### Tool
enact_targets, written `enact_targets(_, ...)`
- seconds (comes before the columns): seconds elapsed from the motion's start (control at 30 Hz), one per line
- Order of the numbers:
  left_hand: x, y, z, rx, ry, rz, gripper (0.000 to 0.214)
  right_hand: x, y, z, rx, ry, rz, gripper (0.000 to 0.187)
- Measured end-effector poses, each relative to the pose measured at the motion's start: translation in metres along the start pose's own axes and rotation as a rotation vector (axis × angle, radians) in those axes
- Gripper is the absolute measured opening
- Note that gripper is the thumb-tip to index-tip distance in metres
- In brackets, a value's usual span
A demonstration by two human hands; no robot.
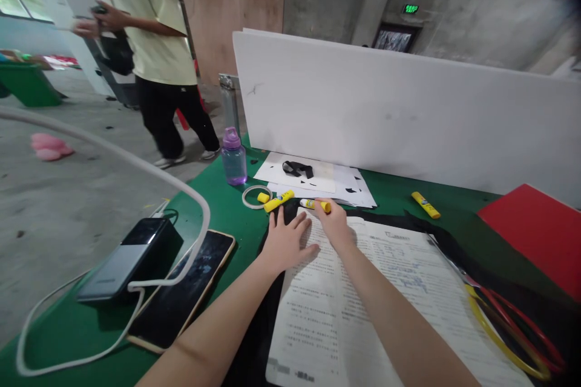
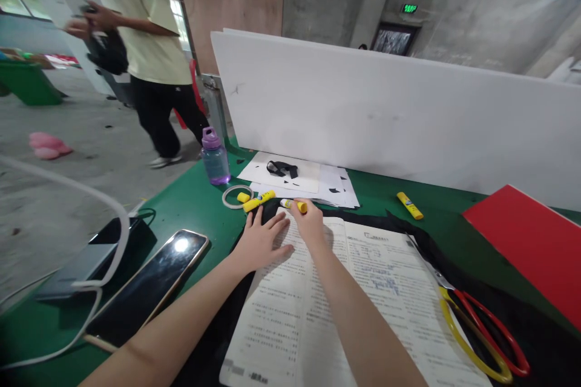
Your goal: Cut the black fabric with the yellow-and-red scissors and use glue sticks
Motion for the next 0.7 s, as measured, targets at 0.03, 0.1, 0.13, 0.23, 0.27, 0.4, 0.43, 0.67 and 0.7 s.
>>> enact_targets(0.03,0.000,0.000,0.000,-0.001,-0.001,-0.002,0.067,0.000,0.000,-0.002,0.011,0.027,0.008,0.033)
enact_targets(0.1,0.000,0.000,0.000,-0.001,0.000,-0.006,0.067,0.000,0.001,-0.004,0.033,0.080,0.021,0.034)
enact_targets(0.13,0.000,-0.001,0.000,-0.001,0.000,-0.007,0.067,0.000,0.002,-0.004,0.048,0.100,0.024,0.035)
enact_targets(0.23,0.001,-0.001,0.000,0.004,0.001,-0.006,0.066,0.000,0.006,0.002,0.097,0.029,0.018,0.037)
enact_targets(0.27,0.001,-0.001,0.000,0.006,0.002,-0.003,0.066,-0.001,0.007,0.005,0.101,-0.033,0.019,0.037)
enact_targets(0.4,0.001,-0.002,0.001,0.013,0.006,0.011,0.066,-0.002,0.008,0.009,-0.001,-0.132,0.054,0.034)
enact_targets(0.43,0.000,-0.002,0.001,0.015,0.007,0.012,0.066,-0.002,0.007,0.007,-0.033,-0.095,0.056,0.033)
enact_targets(0.67,0.001,-0.001,-0.001,0.036,-0.003,0.007,0.065,0.000,0.006,-0.004,0.012,0.112,0.102,0.033)
enact_targets(0.7,0.001,-0.001,-0.001,0.036,-0.007,0.006,0.065,0.000,0.006,-0.003,0.050,0.091,0.092,0.034)
Point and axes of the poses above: each hand's wrist, its own x-axis towards the middle knuckle, its own z-axis out of the back of the hand, y = z × x, the point moved 3 cm from there along x, towards the middle knuckle, and after that the axes turned 5 degrees about z, right-handed, at the moved point
